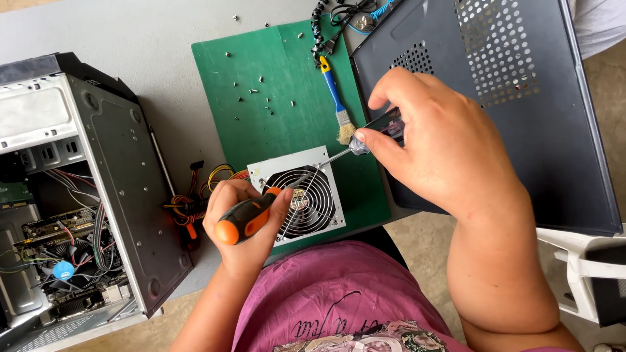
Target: Disassembling and reassembling a computer power supply unit by removing the fan grill and opening the casing with a screwdriver.
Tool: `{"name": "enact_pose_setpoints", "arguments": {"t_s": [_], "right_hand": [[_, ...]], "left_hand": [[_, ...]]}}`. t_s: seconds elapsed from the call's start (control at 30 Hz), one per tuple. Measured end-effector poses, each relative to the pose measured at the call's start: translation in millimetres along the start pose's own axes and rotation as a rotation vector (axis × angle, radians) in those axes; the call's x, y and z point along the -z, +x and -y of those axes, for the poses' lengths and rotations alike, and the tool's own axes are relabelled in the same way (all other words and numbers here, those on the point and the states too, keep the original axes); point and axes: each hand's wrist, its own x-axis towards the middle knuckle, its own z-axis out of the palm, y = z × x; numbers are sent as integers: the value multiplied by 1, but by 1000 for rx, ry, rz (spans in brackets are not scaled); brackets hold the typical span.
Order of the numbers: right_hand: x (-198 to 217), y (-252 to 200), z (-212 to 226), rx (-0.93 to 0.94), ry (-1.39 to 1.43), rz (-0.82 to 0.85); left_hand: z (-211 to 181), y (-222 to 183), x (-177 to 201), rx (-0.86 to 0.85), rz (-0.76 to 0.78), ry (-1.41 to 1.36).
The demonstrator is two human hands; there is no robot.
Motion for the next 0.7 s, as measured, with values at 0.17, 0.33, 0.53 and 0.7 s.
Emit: {"name": "enact_pose_setpoints", "arguments": {"t_s": [0.17, 0.33, 0.53, 0.7], "right_hand": [[9, -7, -2, 122, 83, 111], [-6, -12, -2, 158, -17, -54], [7, -17, 14, 64, -102, 104], [-4, -23, 13, 123, -204, 12]], "left_hand": [[8, -6, 8, 81, 14, -38], [13, -7, 10, 133, 0, -64], [21, -7, 12, 193, -19, -81], [27, -9, 13, 219, -27, -112]]}}
